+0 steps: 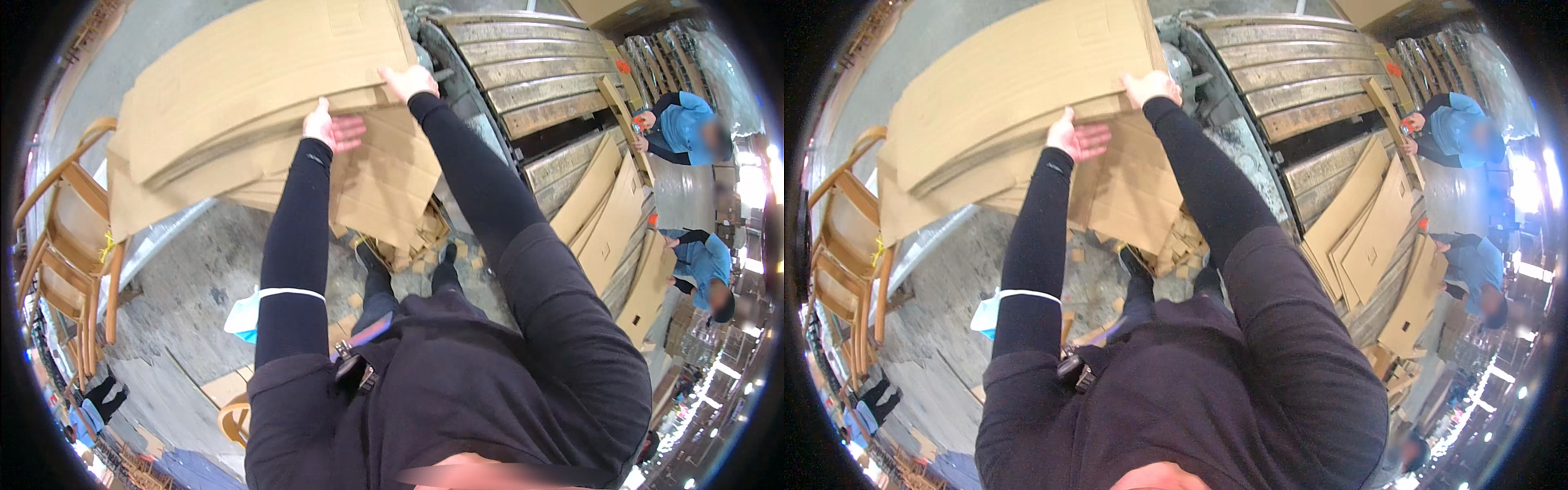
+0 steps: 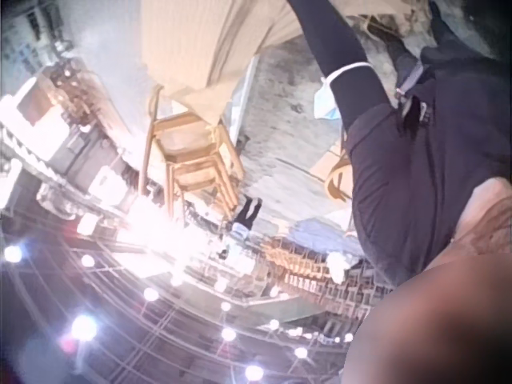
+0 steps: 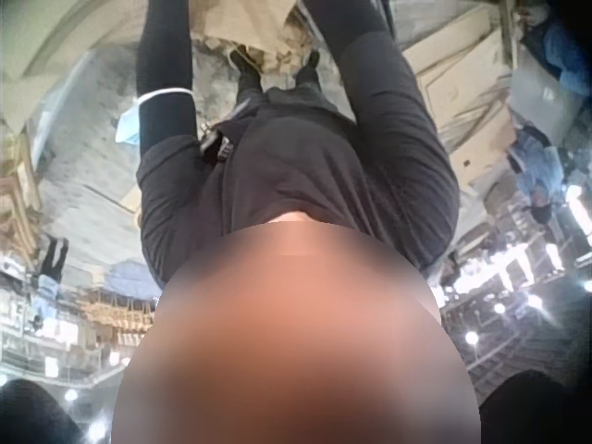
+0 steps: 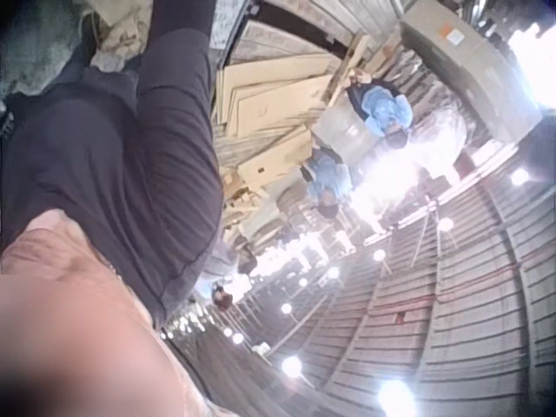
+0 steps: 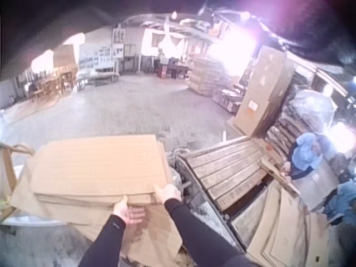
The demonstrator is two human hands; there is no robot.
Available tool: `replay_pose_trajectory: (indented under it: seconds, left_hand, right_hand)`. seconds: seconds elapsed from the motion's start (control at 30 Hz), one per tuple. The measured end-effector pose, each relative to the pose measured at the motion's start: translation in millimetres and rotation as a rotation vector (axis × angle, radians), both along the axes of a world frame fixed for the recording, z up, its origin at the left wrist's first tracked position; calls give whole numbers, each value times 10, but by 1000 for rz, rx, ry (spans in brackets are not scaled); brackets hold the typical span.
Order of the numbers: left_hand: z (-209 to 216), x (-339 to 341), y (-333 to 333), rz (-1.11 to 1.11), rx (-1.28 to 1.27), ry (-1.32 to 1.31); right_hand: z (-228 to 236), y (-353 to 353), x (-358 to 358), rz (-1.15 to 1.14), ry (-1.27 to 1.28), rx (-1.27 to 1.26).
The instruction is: The person stacks flat cardboard pieces on a workbench, aligns them, and secures the stack with yellow plastic straps. The person then uses a knife to cut the straps and removes them from the stack.
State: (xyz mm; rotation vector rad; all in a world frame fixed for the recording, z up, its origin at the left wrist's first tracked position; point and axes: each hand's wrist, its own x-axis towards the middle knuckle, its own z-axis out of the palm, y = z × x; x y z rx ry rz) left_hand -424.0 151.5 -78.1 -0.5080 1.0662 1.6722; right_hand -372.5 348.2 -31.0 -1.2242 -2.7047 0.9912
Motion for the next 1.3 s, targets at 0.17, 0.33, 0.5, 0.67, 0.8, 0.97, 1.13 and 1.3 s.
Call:
replay_pose_trajectory:
  seconds: [0.17,0.33,0.5,0.67,0.8,0.97,1.13,1.3]
  left_hand:
    - [-18,129,-69,4,-109,99]
    - [-15,237,-136,20,-116,205]
    - [46,250,-200,62,-116,178]
    - [70,217,-262,43,-7,100]
    - [92,228,-289,172,51,64]
    - [223,190,-307,312,113,29]
    - [252,136,-325,352,127,-16]
    - [89,117,-292,381,129,10]
  right_hand:
    - [86,-59,163,-19,-75,47]
    - [175,78,170,-55,-30,187]
    - [99,201,-48,-11,42,99]
    - [-170,287,22,-25,84,105]
    - [-337,285,335,-145,93,-113]
    - [-277,30,381,-276,29,-629]
    - [17,-187,405,-133,283,316]
    - [232,-112,122,36,-7,167]
